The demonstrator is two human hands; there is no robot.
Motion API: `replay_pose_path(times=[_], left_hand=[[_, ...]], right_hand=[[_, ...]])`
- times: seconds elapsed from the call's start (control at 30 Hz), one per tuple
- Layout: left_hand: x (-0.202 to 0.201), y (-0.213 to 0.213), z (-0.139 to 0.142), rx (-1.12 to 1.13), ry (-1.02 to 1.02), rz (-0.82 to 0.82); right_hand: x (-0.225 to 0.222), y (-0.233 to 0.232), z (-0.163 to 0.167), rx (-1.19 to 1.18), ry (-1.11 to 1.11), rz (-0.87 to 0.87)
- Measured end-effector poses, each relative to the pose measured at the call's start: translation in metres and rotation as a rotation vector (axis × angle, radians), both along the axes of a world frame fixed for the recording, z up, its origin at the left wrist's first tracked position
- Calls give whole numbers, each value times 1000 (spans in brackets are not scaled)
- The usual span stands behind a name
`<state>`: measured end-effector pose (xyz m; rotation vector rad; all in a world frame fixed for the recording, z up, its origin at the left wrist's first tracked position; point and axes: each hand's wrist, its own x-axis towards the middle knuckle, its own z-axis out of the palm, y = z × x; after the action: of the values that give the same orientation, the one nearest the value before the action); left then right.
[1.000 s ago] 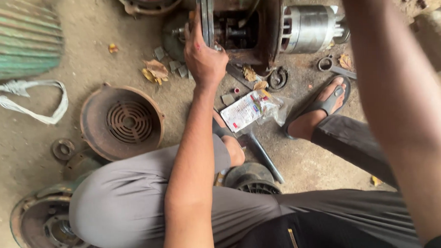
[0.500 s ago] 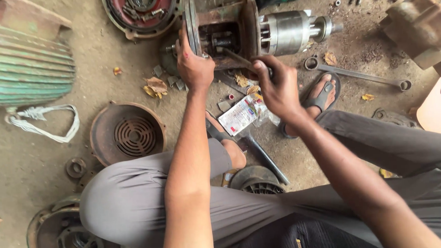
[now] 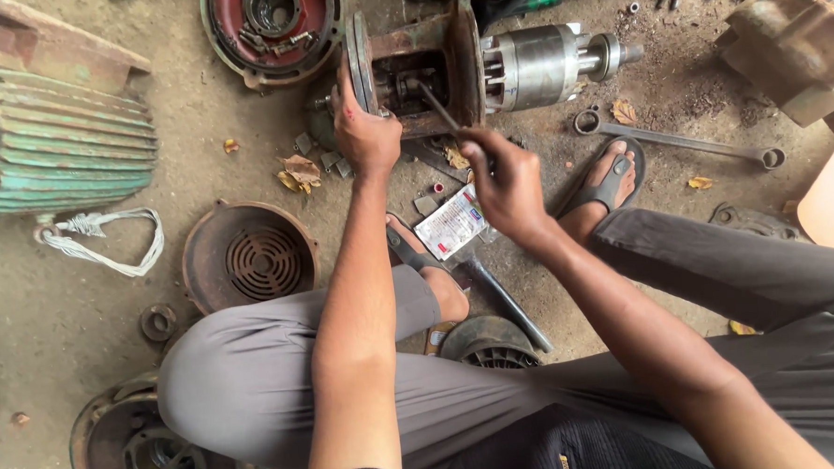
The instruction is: The person sits on the ground working on a water pump with an electric motor. They hold the mounting bracket steady and use a spanner to tighten bolts on the pump housing, then lift and reposition the motor unit onto the pump assembly and continue tightening fasteners.
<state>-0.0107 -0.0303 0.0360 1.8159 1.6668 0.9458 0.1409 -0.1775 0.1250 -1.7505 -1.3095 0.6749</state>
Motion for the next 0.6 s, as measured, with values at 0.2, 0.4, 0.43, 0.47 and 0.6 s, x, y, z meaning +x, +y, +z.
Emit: replay_pose_path(times=[0.2,0.4,0.43,0.47,0.6], left_hand=[[0,2,-2,-90,65,26],[0,3,-1,-59,93,29],[0,2,-1,-40,97,25],[0,2,-2,-62,92,24],[-1,2,-11,-80,76,34]], right_hand=[[-17,-25,-17,131,11,164],[-29,-30,-12,149,-38,209],[-29,-26,-10,149,-43,208],[-29,-22,-8,191,-47,216],[-14,3,-5,276,-122,216]])
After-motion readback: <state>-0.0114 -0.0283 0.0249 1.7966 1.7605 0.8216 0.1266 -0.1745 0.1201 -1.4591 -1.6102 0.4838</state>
